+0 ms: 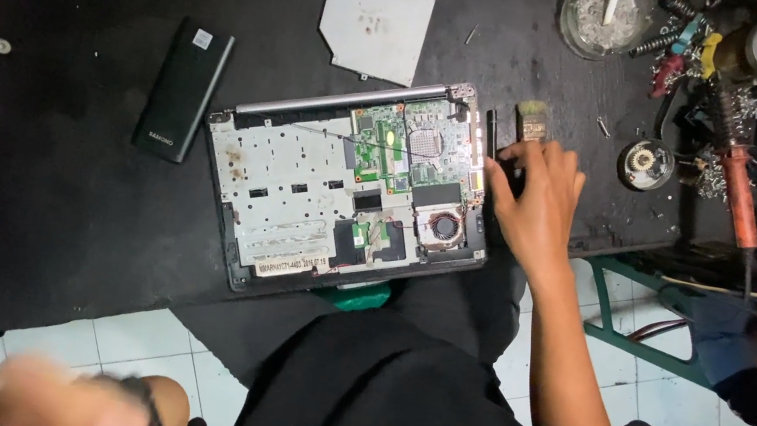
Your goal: Disassembling a laptop by removing the battery and back cover, then cleaning the internal circuitry with a brush.
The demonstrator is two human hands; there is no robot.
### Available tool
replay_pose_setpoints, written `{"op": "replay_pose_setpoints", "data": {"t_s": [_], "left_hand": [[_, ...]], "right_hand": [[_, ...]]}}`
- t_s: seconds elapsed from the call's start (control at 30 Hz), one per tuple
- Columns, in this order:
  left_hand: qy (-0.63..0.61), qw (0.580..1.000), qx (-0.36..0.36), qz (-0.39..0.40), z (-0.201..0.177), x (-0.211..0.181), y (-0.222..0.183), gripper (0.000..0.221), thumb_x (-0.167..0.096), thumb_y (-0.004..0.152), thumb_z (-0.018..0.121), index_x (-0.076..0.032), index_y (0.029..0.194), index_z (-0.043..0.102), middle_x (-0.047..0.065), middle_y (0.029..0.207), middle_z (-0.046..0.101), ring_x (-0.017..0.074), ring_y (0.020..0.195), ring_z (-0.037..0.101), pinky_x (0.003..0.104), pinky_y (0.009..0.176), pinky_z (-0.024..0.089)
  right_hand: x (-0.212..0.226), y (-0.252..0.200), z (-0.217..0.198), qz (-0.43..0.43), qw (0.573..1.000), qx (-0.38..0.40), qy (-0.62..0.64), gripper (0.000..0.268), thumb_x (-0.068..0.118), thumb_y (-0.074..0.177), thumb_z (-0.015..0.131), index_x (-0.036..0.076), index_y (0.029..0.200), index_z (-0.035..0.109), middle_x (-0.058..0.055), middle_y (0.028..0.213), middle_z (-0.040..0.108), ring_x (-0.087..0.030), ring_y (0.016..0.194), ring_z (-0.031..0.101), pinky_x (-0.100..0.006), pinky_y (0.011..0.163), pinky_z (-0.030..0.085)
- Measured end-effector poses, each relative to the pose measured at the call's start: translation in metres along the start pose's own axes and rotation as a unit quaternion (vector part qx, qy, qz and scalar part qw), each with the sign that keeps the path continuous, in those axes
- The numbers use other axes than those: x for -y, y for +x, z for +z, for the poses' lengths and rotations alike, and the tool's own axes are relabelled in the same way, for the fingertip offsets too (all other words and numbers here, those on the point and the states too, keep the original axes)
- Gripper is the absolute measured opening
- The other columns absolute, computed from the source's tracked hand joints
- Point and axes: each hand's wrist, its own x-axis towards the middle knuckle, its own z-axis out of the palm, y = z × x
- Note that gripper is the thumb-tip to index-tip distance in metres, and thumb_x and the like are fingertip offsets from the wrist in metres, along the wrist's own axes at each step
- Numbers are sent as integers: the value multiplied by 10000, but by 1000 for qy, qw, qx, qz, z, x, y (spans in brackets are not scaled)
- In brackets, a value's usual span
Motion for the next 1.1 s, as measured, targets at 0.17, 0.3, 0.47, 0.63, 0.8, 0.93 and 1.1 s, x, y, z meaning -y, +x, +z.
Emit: {"op": "replay_pose_setpoints", "data": {"t_s": [0.17,0.3,0.47,0.63,0.8,0.93,1.1], "left_hand": [[7,1000,3,1,-1,71,-35,226,-1,850,546,-84,650,483,-23,536,541,153,540,515,333,605,417],[40,966,96,-238,5,126,-75,184,-111,1038,546,-42,1107,702,100,1113,723,269,1065,691,389,951,526],[103,934,121,-319,29,163,-119,338,-111,1010,631,-63,1344,628,208,1539,472,399,1471,336,537,1220,182],[204,929,162,-263,39,169,-134,295,-176,1047,600,-124,1329,668,139,1618,385,312,1530,221,467,1253,74],[209,932,139,-260,41,172,-135,256,-180,1046,603,-146,1283,695,117,1611,400,285,1526,246,444,1256,100],[217,927,147,-268,40,177,-140,250,-222,1035,609,-182,1263,703,96,1614,397,283,1536,237,456,1261,99],[215,927,144,-271,41,176,-140,237,-212,1015,631,-186,1236,714,105,1602,410,313,1528,257,487,1255,104]], "right_hand": [[-4,-1,3,-22,997,6,-74,276,373,1072,651,102,1026,625,-90,984,525,-313,941,461,-422,788,328],[-4,0,6,-36,994,-32,-102,201,270,1041,700,93,995,617,-87,928,523,-308,890,490,-428,762,337],[-1,0,4,-39,995,-44,-82,288,307,960,810,119,962,592,-59,889,490,-302,869,506,-423,761,357],[-11,-6,-4,15,995,-64,-81,306,303,1011,794,83,960,587,-113,876,529,-354,848,551,-457,738,384],[-18,-19,-19,59,993,-11,-101,358,337,1019,779,33,992,592,-163,897,560,-399,861,580,-493,750,415],[-20,-21,-21,97,993,-47,-54,285,219,1012,821,21,1018,616,-167,802,621,-424,771,634,-519,739,465],[-23,-18,-24,107,979,-114,133,225,112,1126,711,53,1224,518,-206,913,714,-407,838,702,-431,753,490]]}}
